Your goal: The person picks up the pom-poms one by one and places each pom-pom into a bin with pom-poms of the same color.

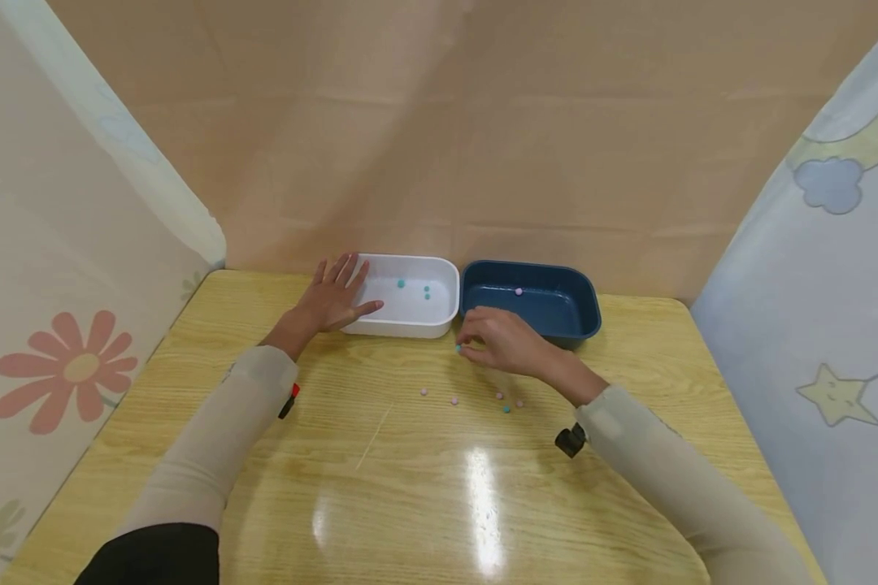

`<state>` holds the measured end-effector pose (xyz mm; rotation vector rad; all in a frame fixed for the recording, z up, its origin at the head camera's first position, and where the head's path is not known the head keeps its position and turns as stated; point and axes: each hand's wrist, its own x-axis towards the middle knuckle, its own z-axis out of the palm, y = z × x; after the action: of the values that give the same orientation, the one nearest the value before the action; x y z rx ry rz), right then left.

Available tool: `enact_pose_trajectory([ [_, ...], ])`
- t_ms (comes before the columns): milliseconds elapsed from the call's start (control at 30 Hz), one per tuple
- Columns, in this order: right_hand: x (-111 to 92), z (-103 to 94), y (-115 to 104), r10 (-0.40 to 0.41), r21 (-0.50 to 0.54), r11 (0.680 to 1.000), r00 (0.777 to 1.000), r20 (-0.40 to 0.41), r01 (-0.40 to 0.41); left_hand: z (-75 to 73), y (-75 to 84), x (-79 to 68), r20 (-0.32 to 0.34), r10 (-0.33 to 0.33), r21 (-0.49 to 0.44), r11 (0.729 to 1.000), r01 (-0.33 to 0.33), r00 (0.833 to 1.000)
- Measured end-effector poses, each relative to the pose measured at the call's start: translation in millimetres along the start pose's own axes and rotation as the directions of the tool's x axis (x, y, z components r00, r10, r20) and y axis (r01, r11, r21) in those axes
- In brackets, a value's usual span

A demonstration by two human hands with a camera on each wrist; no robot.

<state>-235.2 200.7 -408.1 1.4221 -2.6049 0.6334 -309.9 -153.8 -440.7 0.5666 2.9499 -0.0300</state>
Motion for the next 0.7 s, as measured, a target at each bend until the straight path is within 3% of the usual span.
enact_pose_trajectory([
  [700,31.6,-11.3,13.6,0.059,-0.029,0.998,0.997,-0.057,-0.061,1.2,0.4,0.9,-0.021,-0.003,-0.011,1.0,0.003,1.0],
])
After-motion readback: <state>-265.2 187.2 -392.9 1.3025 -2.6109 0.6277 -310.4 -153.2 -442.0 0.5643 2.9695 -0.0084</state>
